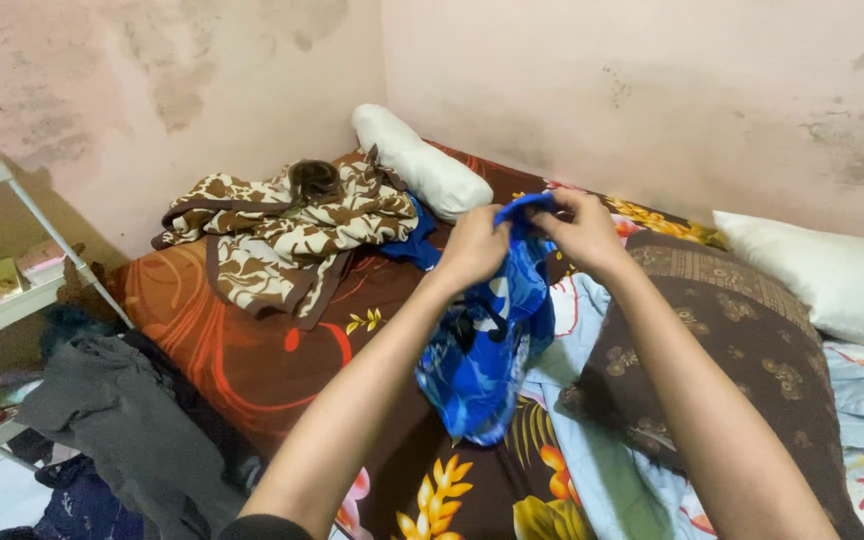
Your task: Folding pillowcases and clothes on a bed.
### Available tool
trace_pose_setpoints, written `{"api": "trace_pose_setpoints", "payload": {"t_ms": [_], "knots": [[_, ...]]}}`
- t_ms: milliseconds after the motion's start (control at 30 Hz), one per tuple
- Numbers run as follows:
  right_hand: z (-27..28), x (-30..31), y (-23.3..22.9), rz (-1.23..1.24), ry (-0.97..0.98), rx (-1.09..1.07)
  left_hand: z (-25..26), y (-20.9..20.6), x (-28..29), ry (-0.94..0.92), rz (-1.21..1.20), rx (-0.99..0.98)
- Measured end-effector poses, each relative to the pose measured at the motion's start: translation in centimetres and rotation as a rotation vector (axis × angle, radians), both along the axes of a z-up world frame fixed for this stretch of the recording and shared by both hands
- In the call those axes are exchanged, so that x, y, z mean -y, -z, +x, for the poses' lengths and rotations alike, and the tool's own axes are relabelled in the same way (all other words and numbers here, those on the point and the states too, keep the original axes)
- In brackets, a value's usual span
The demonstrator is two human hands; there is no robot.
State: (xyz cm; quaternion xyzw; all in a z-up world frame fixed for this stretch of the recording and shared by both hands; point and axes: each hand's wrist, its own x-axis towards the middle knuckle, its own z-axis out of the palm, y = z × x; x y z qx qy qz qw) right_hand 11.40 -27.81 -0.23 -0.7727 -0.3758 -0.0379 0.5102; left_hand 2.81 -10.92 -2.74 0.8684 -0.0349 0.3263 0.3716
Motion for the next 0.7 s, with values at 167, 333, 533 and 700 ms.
{"api": "trace_pose_setpoints", "payload": {"t_ms": [167,333,533,700], "knots": [[1.3,0.9,3.1,-0.009,0.054,0.187,1.2,0.9,-1.0,-0.113,-0.172,-0.022],[3.6,0.5,9.7,-0.254,0.221,0.254,4.8,4.2,-1.7,-0.104,-0.368,-0.075],[0.6,0.5,15.9,-0.64,0.324,0.003,4.1,1.7,-1.7,0.396,-1.055,0.036],[9.8,0.7,29.1,-0.354,0.136,-0.076,1.4,-1.8,-2.5,0.587,-1.267,0.121]]}}
